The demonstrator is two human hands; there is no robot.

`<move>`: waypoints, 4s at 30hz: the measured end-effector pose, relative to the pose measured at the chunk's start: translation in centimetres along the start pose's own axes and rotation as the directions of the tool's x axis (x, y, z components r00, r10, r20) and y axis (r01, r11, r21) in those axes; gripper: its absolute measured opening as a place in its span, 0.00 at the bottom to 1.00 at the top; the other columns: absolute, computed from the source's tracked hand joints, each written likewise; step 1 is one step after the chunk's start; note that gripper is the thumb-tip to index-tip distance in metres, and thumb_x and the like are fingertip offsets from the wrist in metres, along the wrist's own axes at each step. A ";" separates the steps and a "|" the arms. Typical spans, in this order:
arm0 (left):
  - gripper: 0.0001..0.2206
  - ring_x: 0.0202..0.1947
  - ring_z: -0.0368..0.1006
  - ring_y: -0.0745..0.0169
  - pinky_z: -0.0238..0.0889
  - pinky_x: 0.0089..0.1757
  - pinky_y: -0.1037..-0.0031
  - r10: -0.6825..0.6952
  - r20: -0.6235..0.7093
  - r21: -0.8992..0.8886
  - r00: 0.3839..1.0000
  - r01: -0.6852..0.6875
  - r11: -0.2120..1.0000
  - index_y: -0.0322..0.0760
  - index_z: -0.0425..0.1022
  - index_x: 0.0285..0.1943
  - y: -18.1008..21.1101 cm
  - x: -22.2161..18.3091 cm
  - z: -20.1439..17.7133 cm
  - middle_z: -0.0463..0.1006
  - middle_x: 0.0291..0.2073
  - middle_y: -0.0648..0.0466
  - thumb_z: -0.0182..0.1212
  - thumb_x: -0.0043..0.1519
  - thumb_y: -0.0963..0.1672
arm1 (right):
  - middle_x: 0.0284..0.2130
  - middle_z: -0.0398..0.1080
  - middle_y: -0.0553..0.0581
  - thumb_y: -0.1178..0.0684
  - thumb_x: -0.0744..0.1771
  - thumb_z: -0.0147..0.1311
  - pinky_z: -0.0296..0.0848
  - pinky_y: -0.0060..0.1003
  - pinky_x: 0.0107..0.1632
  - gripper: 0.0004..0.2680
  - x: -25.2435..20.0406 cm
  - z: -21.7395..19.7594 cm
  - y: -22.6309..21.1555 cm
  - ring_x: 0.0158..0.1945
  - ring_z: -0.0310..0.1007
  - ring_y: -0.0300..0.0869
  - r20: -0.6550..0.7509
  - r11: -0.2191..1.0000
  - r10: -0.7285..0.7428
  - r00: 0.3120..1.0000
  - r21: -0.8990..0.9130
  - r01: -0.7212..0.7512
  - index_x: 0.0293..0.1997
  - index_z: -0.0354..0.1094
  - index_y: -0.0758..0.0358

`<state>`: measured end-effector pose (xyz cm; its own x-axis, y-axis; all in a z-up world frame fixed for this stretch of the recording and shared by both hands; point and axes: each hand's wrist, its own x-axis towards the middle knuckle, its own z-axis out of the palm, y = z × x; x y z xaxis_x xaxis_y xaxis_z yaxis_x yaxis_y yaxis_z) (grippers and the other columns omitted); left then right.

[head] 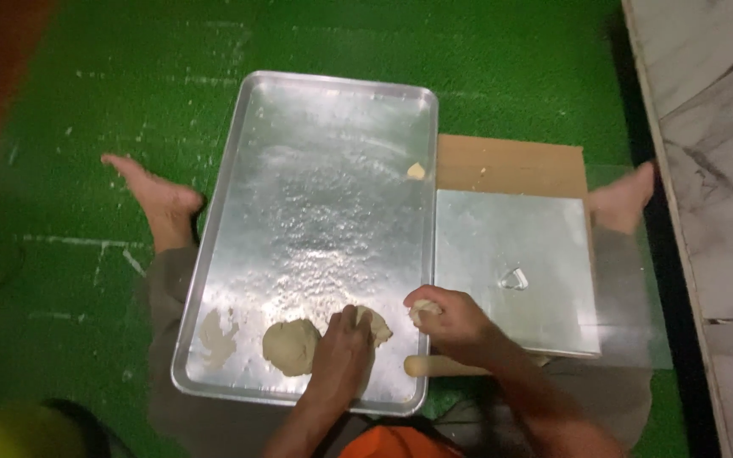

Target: The person is shaping dough by rolling it out and using a heart-shaped cutter to create individual pieces on a metal tray.

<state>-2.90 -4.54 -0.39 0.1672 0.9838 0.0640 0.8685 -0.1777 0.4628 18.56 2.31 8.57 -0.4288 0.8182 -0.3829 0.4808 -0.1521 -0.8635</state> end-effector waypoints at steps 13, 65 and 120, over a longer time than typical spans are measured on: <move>0.22 0.43 0.76 0.60 0.70 0.43 0.74 0.018 0.087 -0.752 0.996 0.054 0.657 0.34 0.71 0.66 5.3 -0.7 -4.3 0.80 0.47 0.50 0.63 0.61 0.41 | 0.30 0.77 0.56 0.67 0.62 0.61 0.76 0.31 0.36 0.08 -3.6 3.5 3.0 0.31 0.76 0.39 -0.201 0.932 -0.019 0.979 0.352 0.090 0.42 0.71 0.67; 0.12 0.34 0.75 0.63 0.70 0.39 0.75 -0.220 0.364 -0.929 0.905 0.371 -0.014 0.31 0.72 0.49 7.5 3.0 4.0 0.78 0.32 0.48 0.61 0.58 0.33 | 0.58 0.73 0.58 0.66 0.62 0.58 0.79 0.35 0.53 0.16 -4.1 4.3 8.0 0.50 0.77 0.44 -0.498 0.859 0.172 0.850 0.498 0.118 0.55 0.72 0.78; 0.08 0.35 0.69 0.67 0.64 0.42 0.78 -0.161 0.291 -0.951 0.943 0.304 0.060 0.28 0.78 0.48 10.7 5.6 2.4 0.78 0.36 0.51 0.62 0.62 0.38 | 0.43 0.80 0.58 0.59 0.66 0.49 0.73 0.32 0.33 0.09 -4.2 1.5 7.1 0.29 0.69 0.41 -0.698 0.940 0.157 0.698 0.322 0.111 0.41 0.77 0.74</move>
<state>8.45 -0.99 2.77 0.1535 0.9501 -0.2717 -0.3411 0.3090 0.8878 22.65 -3.05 3.58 0.3102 0.9346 -0.1740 0.1580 -0.2312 -0.9600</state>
